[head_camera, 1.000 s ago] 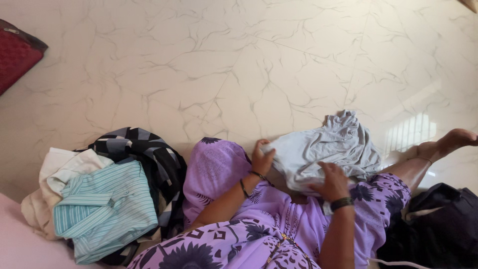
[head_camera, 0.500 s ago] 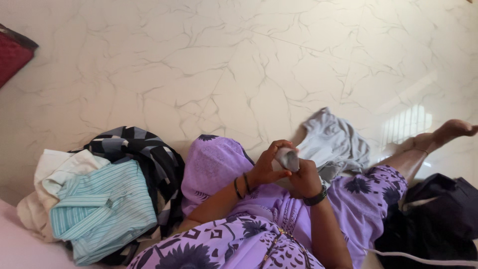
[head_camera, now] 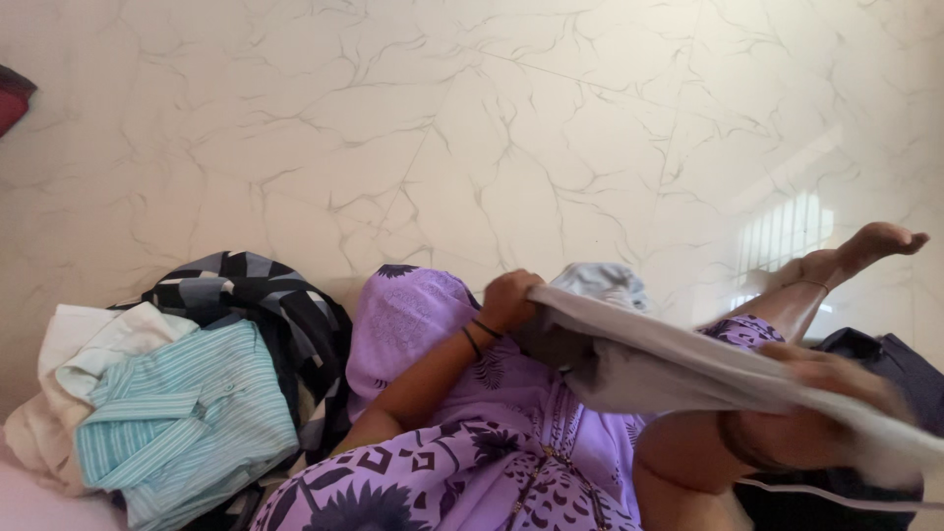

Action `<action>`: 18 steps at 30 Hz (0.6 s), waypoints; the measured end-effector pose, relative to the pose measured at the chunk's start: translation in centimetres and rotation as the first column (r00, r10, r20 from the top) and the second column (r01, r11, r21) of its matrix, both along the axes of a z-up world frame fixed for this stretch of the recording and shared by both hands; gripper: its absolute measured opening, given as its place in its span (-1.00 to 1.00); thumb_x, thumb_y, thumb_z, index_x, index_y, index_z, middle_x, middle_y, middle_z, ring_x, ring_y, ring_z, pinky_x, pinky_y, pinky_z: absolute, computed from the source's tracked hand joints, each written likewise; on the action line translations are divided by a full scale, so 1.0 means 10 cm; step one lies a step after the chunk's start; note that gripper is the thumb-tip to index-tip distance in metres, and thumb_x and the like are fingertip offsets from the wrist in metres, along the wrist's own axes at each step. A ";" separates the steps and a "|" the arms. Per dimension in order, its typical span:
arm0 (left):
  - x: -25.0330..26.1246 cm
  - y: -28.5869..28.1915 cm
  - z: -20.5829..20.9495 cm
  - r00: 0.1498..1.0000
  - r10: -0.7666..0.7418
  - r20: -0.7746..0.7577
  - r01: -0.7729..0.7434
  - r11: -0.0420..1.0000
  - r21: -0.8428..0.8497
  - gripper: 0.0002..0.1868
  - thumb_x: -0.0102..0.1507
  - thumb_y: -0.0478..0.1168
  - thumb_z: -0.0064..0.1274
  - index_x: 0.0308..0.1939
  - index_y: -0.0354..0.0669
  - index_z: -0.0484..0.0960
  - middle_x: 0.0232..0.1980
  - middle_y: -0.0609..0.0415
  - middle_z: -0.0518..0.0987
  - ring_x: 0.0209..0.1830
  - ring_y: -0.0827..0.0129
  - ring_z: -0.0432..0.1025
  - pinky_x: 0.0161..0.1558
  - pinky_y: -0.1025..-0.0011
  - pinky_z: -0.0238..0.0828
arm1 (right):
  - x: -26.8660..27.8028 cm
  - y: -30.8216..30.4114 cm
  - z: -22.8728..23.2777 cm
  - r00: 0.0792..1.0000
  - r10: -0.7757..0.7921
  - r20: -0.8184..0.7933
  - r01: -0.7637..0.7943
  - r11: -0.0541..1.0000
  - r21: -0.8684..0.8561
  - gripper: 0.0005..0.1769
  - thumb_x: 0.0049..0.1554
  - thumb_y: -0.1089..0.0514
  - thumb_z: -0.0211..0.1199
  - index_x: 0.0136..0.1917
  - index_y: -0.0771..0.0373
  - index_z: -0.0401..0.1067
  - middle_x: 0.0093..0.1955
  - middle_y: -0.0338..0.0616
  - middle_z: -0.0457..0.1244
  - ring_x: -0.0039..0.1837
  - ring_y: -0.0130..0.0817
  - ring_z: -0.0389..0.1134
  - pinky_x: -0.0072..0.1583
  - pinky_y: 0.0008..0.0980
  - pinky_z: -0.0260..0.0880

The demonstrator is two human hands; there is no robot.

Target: The person folds a light blue striped shirt on the floor, smoothing it out, folding the sleeves, and then folding the body into a compact rectangle. They then pick up a grey t-shirt, lay it flat, and begin to smooth it out.

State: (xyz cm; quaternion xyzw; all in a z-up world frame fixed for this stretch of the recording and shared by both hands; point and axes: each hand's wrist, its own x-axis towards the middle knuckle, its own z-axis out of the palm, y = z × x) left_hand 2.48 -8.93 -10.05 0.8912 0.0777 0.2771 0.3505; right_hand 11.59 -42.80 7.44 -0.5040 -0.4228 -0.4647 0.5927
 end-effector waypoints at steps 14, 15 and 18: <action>1.21 2.65 1.18 0.874 0.486 0.008 -0.484 0.869 0.100 -0.66 0.11 -0.29 0.00 -0.10 0.17 0.69 -0.13 -0.06 0.69 -0.11 -0.09 0.54 -0.09 0.01 0.49 | 3.11 -0.26 -0.10 0.809 -0.176 -0.561 0.016 0.960 -0.278 -0.76 0.46 0.20 0.17 0.09 0.45 0.51 -0.04 -0.04 0.38 -0.10 -0.44 0.28 -0.05 -0.39 0.30; 1.32 2.80 1.39 0.852 0.522 0.041 -0.523 0.852 0.013 -0.68 0.16 -0.31 -0.02 -0.06 0.10 0.67 -0.14 -0.07 0.70 -0.09 -0.05 0.57 -0.05 0.05 0.51 | 3.18 -0.24 -0.04 0.827 -0.136 -0.546 0.004 0.972 -0.236 -0.76 0.48 0.20 0.18 0.16 0.44 0.56 0.05 -0.03 0.43 -0.04 -0.46 0.36 0.00 -0.40 0.42; 1.42 3.13 2.00 0.685 0.377 0.623 -0.532 0.843 0.076 -0.94 0.13 -0.45 0.03 -0.32 -0.31 0.53 -0.37 -0.15 0.58 -0.36 0.00 0.48 -0.26 0.15 0.42 | 3.24 -0.36 0.28 0.789 -0.511 -0.339 0.354 0.831 -0.429 -0.69 0.46 0.08 0.10 0.05 0.27 0.58 -0.09 -0.21 0.47 -0.11 -0.58 0.49 -0.09 -0.51 0.54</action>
